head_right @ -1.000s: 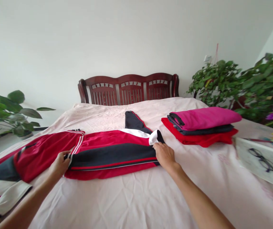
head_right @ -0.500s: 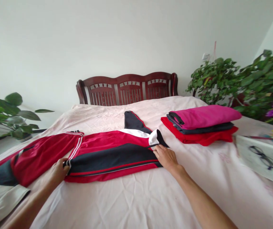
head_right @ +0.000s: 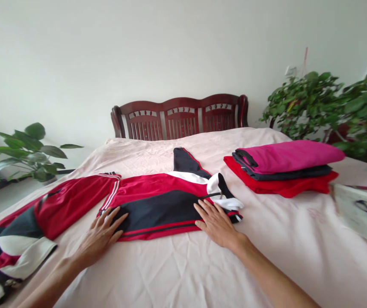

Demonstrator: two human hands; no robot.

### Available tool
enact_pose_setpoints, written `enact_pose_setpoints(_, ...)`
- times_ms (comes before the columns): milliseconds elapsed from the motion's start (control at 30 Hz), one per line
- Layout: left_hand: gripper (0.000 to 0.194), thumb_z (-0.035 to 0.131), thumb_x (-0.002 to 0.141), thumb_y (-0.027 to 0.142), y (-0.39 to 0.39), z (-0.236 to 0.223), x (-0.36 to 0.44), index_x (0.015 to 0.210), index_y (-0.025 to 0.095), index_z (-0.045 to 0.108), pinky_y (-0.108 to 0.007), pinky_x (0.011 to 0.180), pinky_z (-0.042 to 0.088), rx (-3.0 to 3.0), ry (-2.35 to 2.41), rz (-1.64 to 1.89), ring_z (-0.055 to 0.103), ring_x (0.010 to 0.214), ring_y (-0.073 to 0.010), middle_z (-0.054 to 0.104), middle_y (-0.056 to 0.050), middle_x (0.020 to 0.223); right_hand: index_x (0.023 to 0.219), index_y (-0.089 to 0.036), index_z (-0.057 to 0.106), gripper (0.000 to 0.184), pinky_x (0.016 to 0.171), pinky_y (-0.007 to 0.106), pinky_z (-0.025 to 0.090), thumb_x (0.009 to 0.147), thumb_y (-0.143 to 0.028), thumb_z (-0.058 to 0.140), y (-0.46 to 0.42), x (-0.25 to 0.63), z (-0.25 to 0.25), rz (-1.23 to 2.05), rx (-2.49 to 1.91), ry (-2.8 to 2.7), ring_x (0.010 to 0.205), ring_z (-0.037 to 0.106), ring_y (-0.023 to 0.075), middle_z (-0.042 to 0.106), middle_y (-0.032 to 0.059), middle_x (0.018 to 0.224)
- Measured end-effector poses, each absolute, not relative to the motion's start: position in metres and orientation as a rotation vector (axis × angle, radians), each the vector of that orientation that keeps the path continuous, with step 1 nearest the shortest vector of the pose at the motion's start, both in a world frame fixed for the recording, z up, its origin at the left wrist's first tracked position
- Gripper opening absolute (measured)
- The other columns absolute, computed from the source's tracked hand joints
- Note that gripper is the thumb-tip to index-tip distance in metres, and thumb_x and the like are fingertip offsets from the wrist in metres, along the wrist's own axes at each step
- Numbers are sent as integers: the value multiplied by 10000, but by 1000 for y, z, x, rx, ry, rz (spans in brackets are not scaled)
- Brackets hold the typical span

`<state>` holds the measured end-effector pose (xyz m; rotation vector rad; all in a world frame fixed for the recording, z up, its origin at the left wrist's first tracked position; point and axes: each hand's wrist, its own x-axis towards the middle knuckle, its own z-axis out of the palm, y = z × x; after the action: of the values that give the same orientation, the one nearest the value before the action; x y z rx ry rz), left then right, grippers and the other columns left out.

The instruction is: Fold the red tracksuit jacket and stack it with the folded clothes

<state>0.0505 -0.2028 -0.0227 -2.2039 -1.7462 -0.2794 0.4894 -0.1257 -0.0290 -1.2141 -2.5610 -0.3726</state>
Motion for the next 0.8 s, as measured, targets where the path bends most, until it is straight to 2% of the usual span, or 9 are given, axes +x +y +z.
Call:
enact_pose_setpoints(100, 495, 534, 937, 431, -212, -25, 39, 1428, 372, 508, -571, 1120, 378, -2252, -1661, -281, 336, 1437, -344, 442, -68, 1549, 1492, -183, 410, 589, 1149, 500, 335, 966, -423, 520, -123, 502, -34, -377, -1197, -2559, 1406, 411, 279, 423, 132, 1541)
enact_pose_setpoints(200, 453, 570, 923, 380, -220, -20, 29, 1376, 371, 561, -540, 1102, 418, -2312, -1609, -292, 424, 1383, -326, 498, -57, 1506, 1464, -182, 449, 583, 1117, 495, 383, 943, -419, 562, -125, 507, -27, -343, -1167, -2564, 1378, 449, 281, 470, 136, 1508)
enact_pose_setpoints(300, 360, 566, 908, 243, -225, -11, 19, 1244, 337, 653, -462, 1053, 477, -2375, -1589, -278, 539, 1281, -278, 583, -58, 1406, 1382, -230, 543, 446, 1073, 437, 433, 942, -298, 564, -135, 509, -16, -273, -1090, -2548, 1301, 522, 246, 565, 93, 1422)
enact_pose_setpoints(400, 391, 499, 904, 137, -227, 1, 15, 1209, 329, 652, -403, 983, 517, -2395, -1600, -211, 600, 1193, -251, 602, -61, 1346, 1248, -265, 637, 357, 960, 341, 478, 934, -146, 513, -146, 511, -5, -211, -974, -2579, 1099, 612, 189, 674, 47, 1181)
enact_pose_setpoints(500, 382, 474, 891, 95, -226, 13, 23, 1151, 310, 653, -382, 941, 522, -2383, -1634, -174, 621, 1115, -240, 626, -60, 1246, 1086, -245, 680, 336, 801, 307, 474, 894, -59, 476, -150, 510, 3, -243, -942, -2617, 884, 605, 173, 653, 26, 942)
enact_pose_setpoints(633, 305, 495, 825, 47, -224, 20, 37, 981, 251, 659, -386, 910, 510, -2367, -1650, -183, 611, 1019, -242, 647, -60, 1081, 831, -211, 637, 331, 761, 307, 434, 771, 43, 433, -148, 504, 6, -331, -986, -2573, 823, 567, 179, 603, 21, 847)
enact_pose_setpoints(800, 304, 482, 781, 14, -227, 18, 36, 918, 238, 635, -366, 871, 490, -2403, -1658, -224, 601, 965, -226, 643, -49, 1020, 871, -214, 630, 355, 792, 294, 435, 736, 41, 423, -148, 511, 4, -207, -1014, -2538, 855, 575, 172, 614, 22, 886)
